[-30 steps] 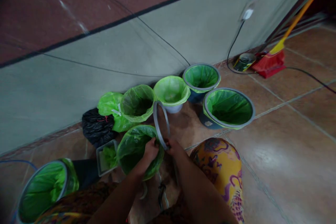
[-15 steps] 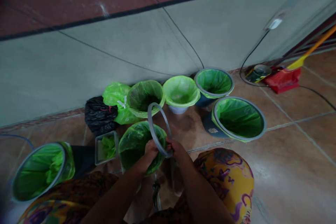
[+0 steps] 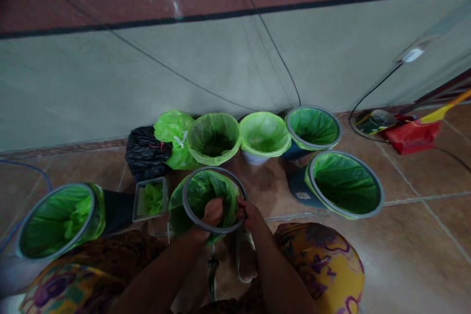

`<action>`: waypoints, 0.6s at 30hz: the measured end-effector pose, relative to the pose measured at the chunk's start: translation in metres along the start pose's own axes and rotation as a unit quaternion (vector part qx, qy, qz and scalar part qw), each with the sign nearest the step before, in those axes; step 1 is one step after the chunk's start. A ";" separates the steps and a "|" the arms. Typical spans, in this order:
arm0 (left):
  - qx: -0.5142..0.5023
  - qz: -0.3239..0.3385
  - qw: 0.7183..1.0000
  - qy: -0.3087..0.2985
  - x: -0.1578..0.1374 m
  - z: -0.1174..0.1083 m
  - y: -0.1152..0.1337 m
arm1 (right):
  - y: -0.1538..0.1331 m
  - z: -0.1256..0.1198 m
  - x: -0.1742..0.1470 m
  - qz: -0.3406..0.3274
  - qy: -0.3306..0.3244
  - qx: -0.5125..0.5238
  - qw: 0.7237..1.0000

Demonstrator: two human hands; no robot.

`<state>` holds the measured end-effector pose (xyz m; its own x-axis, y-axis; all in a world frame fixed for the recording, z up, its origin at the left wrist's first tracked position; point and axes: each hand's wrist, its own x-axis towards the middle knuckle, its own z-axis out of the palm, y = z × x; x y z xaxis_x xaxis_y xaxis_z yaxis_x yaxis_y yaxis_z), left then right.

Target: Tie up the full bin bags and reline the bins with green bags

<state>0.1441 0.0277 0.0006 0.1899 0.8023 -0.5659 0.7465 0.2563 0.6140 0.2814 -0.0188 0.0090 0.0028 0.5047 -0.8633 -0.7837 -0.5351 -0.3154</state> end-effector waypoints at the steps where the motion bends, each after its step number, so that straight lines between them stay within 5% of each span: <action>1: -0.018 -0.004 1.000 0.002 -0.001 -0.003 -0.001 | -0.001 -0.001 -0.001 -0.015 0.013 0.003 1.000; 7: -0.202 -0.043 0.978 0.013 -0.016 -0.048 -0.008 | -0.012 -0.001 -0.010 -0.140 0.092 0.050 0.985; 11: -0.504 -0.072 0.861 -0.004 -0.038 -0.099 -0.013 | -0.006 0.008 -0.022 -0.237 0.067 0.064 0.967; 14: -0.601 -0.095 0.794 -0.007 -0.053 -0.123 -0.017 | 0.009 0.014 -0.029 -0.244 0.049 0.028 0.968; 16: -0.598 -0.108 0.794 0.024 -0.060 -0.128 -0.018 | 0.018 0.016 -0.031 -0.244 0.055 -0.016 0.968; 18: -0.554 -0.098 0.823 0.072 -0.064 -0.127 -0.019 | 0.024 0.018 -0.033 -0.246 0.055 -0.049 0.966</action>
<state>0.0368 0.0400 0.0954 -0.0026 0.7217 -0.6922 -0.3016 0.6594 0.6887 0.2512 -0.0359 0.0365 0.4312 0.6420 -0.6339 -0.6077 -0.3127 -0.7300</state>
